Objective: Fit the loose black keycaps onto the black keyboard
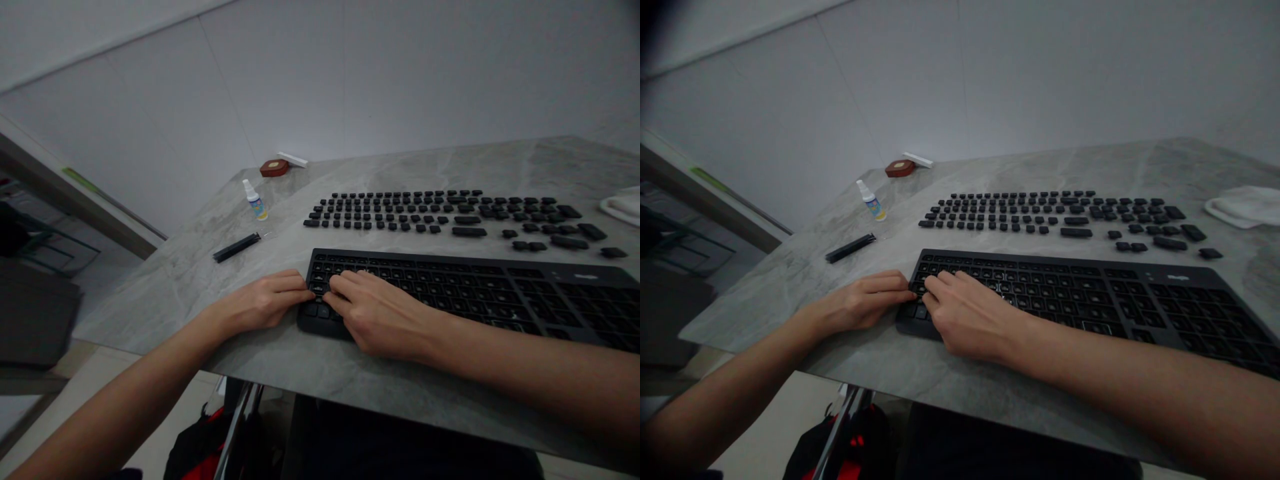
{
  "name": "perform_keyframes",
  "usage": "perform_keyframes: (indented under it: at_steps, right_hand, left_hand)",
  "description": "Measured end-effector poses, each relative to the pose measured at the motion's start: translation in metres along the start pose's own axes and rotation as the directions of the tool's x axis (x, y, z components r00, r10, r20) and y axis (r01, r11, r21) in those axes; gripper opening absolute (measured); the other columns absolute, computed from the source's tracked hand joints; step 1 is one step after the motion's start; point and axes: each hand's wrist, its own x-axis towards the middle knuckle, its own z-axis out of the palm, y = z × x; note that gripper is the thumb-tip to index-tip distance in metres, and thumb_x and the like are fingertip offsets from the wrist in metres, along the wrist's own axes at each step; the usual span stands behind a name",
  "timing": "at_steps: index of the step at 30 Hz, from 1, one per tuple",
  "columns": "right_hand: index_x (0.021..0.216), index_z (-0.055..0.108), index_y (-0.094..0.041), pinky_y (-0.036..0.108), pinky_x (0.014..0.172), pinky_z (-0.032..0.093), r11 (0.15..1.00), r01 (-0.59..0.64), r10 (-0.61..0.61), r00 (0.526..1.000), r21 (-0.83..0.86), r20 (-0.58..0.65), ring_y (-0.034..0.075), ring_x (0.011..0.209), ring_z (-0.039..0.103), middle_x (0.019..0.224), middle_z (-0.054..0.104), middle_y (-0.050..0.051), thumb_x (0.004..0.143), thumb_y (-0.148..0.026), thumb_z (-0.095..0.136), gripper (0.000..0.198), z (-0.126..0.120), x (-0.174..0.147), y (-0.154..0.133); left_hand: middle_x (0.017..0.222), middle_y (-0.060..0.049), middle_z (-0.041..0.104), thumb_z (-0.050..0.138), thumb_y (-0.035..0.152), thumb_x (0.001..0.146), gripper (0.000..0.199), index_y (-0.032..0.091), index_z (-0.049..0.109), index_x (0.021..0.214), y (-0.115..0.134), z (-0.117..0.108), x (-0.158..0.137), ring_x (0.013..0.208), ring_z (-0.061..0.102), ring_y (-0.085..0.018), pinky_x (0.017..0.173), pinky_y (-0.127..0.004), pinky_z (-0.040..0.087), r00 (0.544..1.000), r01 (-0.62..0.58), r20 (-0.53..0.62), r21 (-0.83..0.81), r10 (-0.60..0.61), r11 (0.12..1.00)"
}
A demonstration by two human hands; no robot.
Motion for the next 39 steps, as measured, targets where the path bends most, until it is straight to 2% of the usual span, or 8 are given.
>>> perform_keyframes:
  at_steps: [7,13,17,23,27,34,39]
  right_hand:
    - [0.105,0.069,-0.005,0.041,0.081,0.049,1.0,0.028,-0.028,0.999,-0.014,0.028,0.026,0.09,0.054,0.096,0.061,0.013,0.089,-0.008,0.051,0.024,0.0,0.001,0.0]
    - [0.105,0.071,-0.007,0.04,0.08,0.052,0.997,0.015,-0.014,1.0,0.074,-0.016,0.024,0.084,0.055,0.091,0.061,0.012,0.086,-0.006,0.05,0.028,0.003,-0.001,0.005]
    - [0.1,0.073,-0.008,0.038,0.077,0.054,0.996,0.025,-0.018,0.997,0.087,-0.08,0.023,0.081,0.056,0.089,0.063,0.012,0.084,-0.005,0.05,0.028,0.004,-0.003,0.008]
    - [0.095,0.074,-0.009,0.034,0.072,0.054,0.996,0.038,-0.023,0.983,0.076,-0.182,0.021,0.077,0.057,0.086,0.064,0.012,0.085,-0.004,0.047,0.029,0.005,-0.007,0.013]
    - [0.092,0.075,-0.008,0.033,0.072,0.055,0.991,0.028,0.004,0.972,0.134,-0.234,0.021,0.078,0.059,0.088,0.065,0.013,0.084,-0.003,0.045,0.031,0.007,-0.007,0.015]
    - [0.095,0.075,-0.007,0.033,0.069,0.055,0.986,0.033,0.01,0.967,0.165,-0.254,0.021,0.076,0.059,0.086,0.065,0.014,0.085,-0.003,0.043,0.034,0.006,-0.007,0.014]
    - [0.096,0.075,-0.008,0.032,0.069,0.053,0.989,0.031,0.002,0.975,0.144,-0.222,0.021,0.075,0.057,0.086,0.064,0.013,0.083,-0.003,0.045,0.033,0.005,-0.006,0.013]
  left_hand:
    - [0.088,-0.012,0.067,0.037,0.0,0.096,0.032,0.008,0.062,0.114,-0.001,0.003,0.0,0.082,0.063,-0.022,0.07,-0.036,0.06,0.999,-0.032,-0.044,-0.002,0.032,0.999]
    - [0.091,-0.013,0.068,0.039,0.003,0.098,0.034,0.011,0.059,0.123,-0.008,0.009,-0.007,0.086,0.066,-0.022,0.073,-0.038,0.061,0.992,-0.065,-0.115,-0.058,0.058,0.996]
    - [0.092,-0.017,0.068,0.04,0.001,0.096,0.032,0.008,0.061,0.12,-0.009,0.007,-0.007,0.089,0.067,-0.025,0.074,-0.04,0.062,0.99,-0.088,-0.12,-0.092,0.077,0.992]
    - [0.087,-0.014,0.066,0.042,0.003,0.097,0.026,0.008,0.064,0.11,-0.006,0.006,-0.005,0.082,0.065,-0.022,0.069,-0.037,0.061,0.995,-0.029,-0.096,-0.088,0.021,0.996]
    - [0.084,-0.014,0.065,0.042,0.003,0.097,0.026,0.008,0.066,0.106,-0.004,0.006,-0.003,0.079,0.064,-0.022,0.067,-0.036,0.06,0.994,-0.011,-0.105,-0.071,0.003,0.997]
    - [0.086,-0.014,0.067,0.043,0.003,0.096,0.026,0.008,0.065,0.109,-0.006,0.006,-0.005,0.079,0.065,-0.022,0.067,-0.036,0.061,0.993,-0.031,-0.113,-0.066,0.023,0.997]
    - [0.086,-0.015,0.067,0.044,0.004,0.095,0.027,0.009,0.065,0.111,-0.008,0.006,-0.005,0.08,0.067,-0.022,0.068,-0.037,0.061,0.993,-0.047,-0.108,-0.07,0.039,0.996]
